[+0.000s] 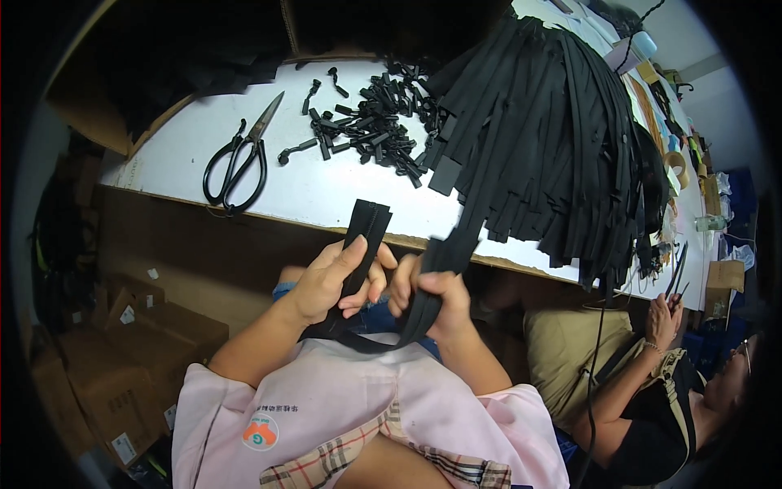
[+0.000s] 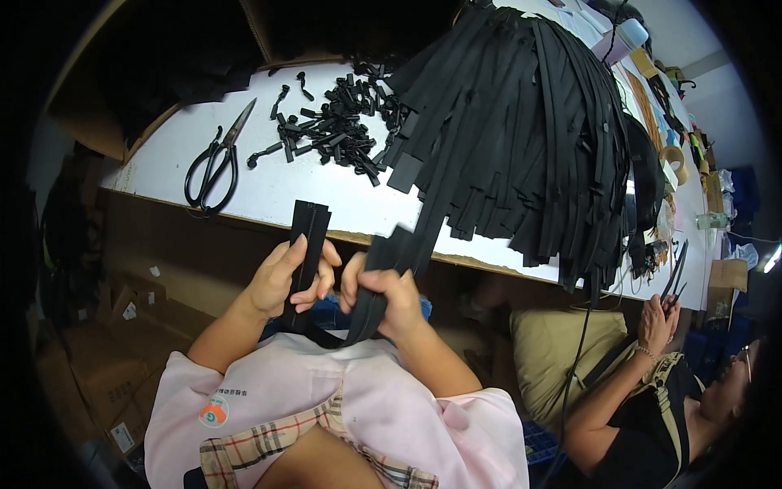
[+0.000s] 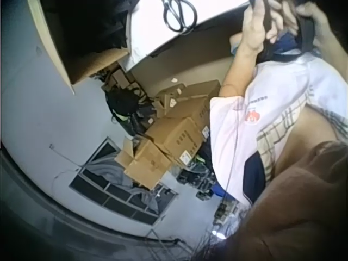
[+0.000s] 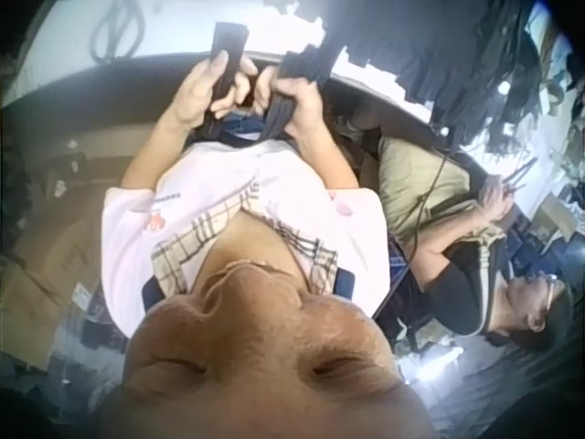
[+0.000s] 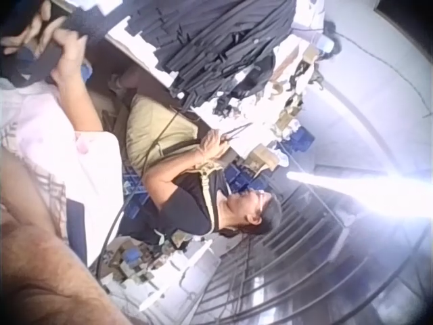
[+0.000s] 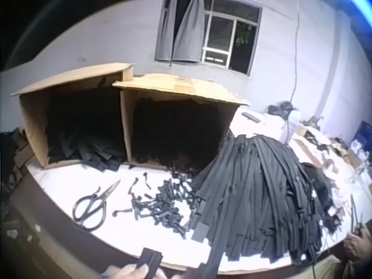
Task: Threading sliders onto zipper tapes and sorting them.
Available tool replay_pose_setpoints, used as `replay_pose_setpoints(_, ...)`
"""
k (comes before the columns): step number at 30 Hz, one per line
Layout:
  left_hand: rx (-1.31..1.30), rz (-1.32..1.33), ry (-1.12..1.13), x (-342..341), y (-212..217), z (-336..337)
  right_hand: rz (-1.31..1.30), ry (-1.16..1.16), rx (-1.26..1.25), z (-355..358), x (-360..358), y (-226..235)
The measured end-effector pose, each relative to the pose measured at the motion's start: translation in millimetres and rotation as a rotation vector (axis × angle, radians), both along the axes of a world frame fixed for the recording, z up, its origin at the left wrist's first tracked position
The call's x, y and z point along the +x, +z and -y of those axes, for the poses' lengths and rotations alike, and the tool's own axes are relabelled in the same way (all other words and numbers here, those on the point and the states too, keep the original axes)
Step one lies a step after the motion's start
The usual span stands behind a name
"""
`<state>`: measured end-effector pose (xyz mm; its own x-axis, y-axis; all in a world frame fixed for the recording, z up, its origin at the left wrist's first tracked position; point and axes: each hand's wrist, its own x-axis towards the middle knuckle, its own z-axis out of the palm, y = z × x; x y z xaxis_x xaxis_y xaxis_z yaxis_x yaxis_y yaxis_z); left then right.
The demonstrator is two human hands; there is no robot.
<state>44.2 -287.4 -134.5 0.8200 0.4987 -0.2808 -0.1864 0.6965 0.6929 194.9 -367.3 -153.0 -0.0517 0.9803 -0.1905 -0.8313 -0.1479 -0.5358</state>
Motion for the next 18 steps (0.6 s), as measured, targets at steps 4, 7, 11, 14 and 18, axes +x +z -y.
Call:
replay_pose_setpoints(4, 0.174, -0.159, 0.01, -3, -9, 11, 0.159, -0.172, 0.011, -11, 5, 28)
replay_pose_setpoints(7, 0.233, -0.223, 0.031, 0, -7, 18, 0.992, -0.192, 0.078, -14, 3, 31)
replay_pose_setpoints(11, 0.247, -0.181, 0.112, 3, 0, 20, 1.052, -0.168, 0.209, -17, 2, 29)
replay_pose_setpoints(14, 0.15, -0.136, 0.114, -3, 7, 20, 0.879, -0.004, 0.152, -15, 3, 33)
replay_pose_setpoints(18, 0.077, -0.132, 0.096, -8, 11, 21, 1.117, 0.08, 0.42, -18, 2, 29)
